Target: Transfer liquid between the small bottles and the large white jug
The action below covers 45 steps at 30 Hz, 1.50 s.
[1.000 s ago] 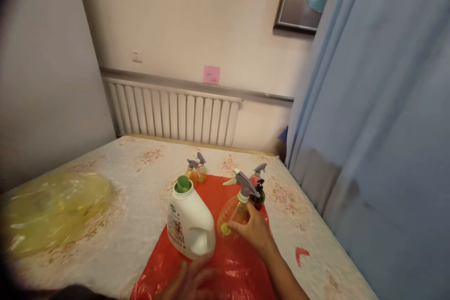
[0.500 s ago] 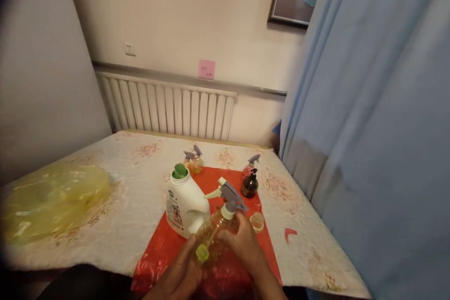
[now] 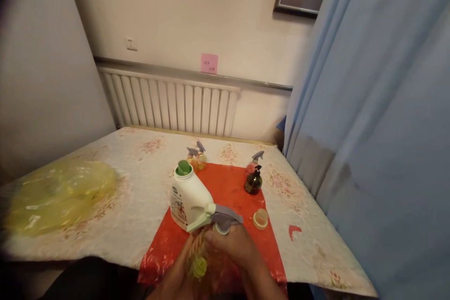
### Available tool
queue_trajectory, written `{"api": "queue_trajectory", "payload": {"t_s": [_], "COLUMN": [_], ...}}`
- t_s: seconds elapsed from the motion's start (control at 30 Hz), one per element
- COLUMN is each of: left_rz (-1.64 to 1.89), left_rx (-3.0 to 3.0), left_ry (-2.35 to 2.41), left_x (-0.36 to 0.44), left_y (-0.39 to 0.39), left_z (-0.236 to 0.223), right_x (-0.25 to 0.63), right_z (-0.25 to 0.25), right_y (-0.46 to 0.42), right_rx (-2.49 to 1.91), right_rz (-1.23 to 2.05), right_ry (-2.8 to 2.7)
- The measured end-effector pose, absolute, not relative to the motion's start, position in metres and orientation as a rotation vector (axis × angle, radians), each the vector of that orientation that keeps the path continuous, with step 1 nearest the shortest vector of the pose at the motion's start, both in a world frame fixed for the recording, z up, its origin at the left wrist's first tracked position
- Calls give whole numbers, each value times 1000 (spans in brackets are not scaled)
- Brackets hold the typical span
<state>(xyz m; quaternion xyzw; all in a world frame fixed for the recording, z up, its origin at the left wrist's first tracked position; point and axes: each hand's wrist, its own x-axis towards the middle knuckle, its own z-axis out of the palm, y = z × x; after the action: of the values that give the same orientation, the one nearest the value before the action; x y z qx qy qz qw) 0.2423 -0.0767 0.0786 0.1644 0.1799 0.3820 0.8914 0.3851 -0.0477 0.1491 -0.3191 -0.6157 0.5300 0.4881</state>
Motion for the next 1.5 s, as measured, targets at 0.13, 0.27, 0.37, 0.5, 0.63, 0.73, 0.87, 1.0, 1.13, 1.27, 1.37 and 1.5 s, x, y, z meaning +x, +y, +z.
{"api": "queue_trajectory", "payload": {"t_s": [0.13,0.27,0.37,0.5,0.63,0.73,0.87,1.0,1.13,1.27,1.37,1.5], "left_rz": [846,994,1033,1060,1055,1068,1023,943,967,955,943,936], "left_rx": [400,453,492,498,475,448,430,428,446,399,397,404], "left_ry": [362,300,253,206,188,235,371,413,382,390,395,399], "left_x": [231,229,230,228,226,226,228,226,223,221,218,210], "left_y": [-80,-80,-81,-80,-79,-79,-78,-77,-76,-74,-74,-76], "left_z": [77,80,84,86,85,84,78,70,63,55,49,43], "right_x": [382,376,373,369,362,359,359,363,368,371,375,392], "right_z": [146,142,141,141,141,143,147,148,145,147,156,176], "right_y": [-42,-36,-34,-35,-40,-45,-48,-47,-46,-44,-41,-29], "right_rx": [-767,-839,-862,-784,-796,-757,-709,-672,-612,-590,-553,-508], "right_rz": [1237,1141,1100,1099,1048,1093,1179,1217,1270,1287,1281,1249], "right_ry": [-1399,-1298,-1176,-996,-806,-732,-759,-780,-814,-839,-839,-878]}}
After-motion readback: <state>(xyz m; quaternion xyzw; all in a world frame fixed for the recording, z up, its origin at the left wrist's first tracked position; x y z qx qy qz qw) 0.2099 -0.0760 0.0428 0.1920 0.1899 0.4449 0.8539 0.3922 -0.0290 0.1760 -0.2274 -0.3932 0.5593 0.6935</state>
